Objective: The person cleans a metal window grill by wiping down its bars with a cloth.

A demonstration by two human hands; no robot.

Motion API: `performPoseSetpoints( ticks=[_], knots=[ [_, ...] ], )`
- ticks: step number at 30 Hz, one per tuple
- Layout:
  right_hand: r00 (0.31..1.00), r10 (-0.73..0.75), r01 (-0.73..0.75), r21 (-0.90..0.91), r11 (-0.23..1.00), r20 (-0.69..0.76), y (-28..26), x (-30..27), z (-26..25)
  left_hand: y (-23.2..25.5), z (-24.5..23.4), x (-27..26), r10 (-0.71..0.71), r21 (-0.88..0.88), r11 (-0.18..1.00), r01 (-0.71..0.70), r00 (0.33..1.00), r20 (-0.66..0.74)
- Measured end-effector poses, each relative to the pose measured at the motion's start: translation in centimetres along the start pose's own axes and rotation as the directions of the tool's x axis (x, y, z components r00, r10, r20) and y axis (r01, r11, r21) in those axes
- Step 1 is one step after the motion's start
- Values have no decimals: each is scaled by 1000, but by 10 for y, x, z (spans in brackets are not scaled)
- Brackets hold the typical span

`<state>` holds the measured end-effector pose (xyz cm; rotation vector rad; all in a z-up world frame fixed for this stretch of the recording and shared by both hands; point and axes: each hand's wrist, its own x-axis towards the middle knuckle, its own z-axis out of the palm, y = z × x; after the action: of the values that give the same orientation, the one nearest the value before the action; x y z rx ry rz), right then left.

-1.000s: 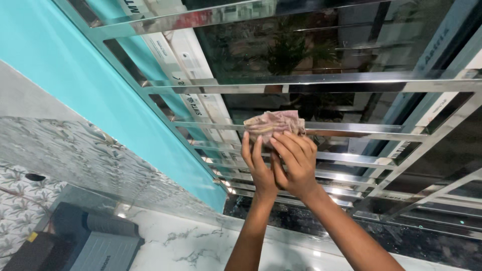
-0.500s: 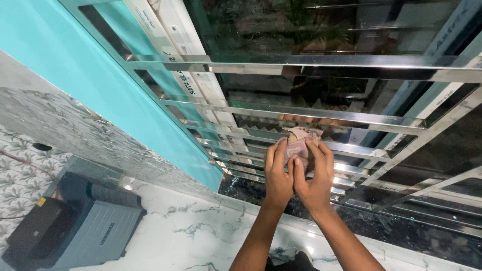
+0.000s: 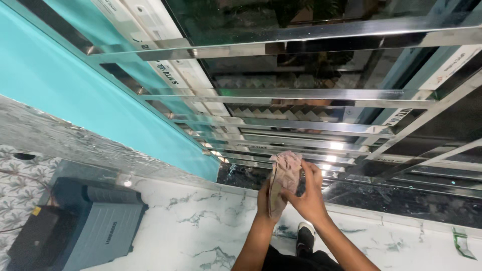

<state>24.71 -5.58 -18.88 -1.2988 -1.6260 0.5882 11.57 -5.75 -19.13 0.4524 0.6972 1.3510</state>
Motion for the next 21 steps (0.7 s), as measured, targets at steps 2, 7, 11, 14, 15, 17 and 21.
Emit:
performPoseSetpoints(
  ticks=[2, 7, 11, 14, 15, 17, 21],
  knots=[
    [997, 75, -78, 182, 980, 21, -16, 6, 5, -8, 1, 6, -54, -141, 988, 66, 994, 92],
    [954, 299, -299, 59, 953, -3, -35, 17, 15, -7, -30, 9, -205, -189, 955, 228, 970, 134],
    [944, 322, -324, -14, 946, -66, -47, 24, 32, 27, -80, 0, -182, -192, 958, 215, 968, 175],
    [952, 272, -271, 25, 962, -144, -70, 26, 54, 54, -107, 1, -52, 223, 974, 31, 994, 91],
    [954, 245, -237, 69, 969, -171, -78, 29, 60, 64, -113, 6, 2, 327, 945, -16, 999, 41],
    [953, 208, -201, 53, 978, -222, -91, 48, 75, 92, -119, 36, 83, 359, 930, -82, 996, 13],
    [896, 209, -248, -51, 967, -393, -105, 78, 99, 151, -117, 70, 226, 368, 910, -193, 973, -51]
  ],
)
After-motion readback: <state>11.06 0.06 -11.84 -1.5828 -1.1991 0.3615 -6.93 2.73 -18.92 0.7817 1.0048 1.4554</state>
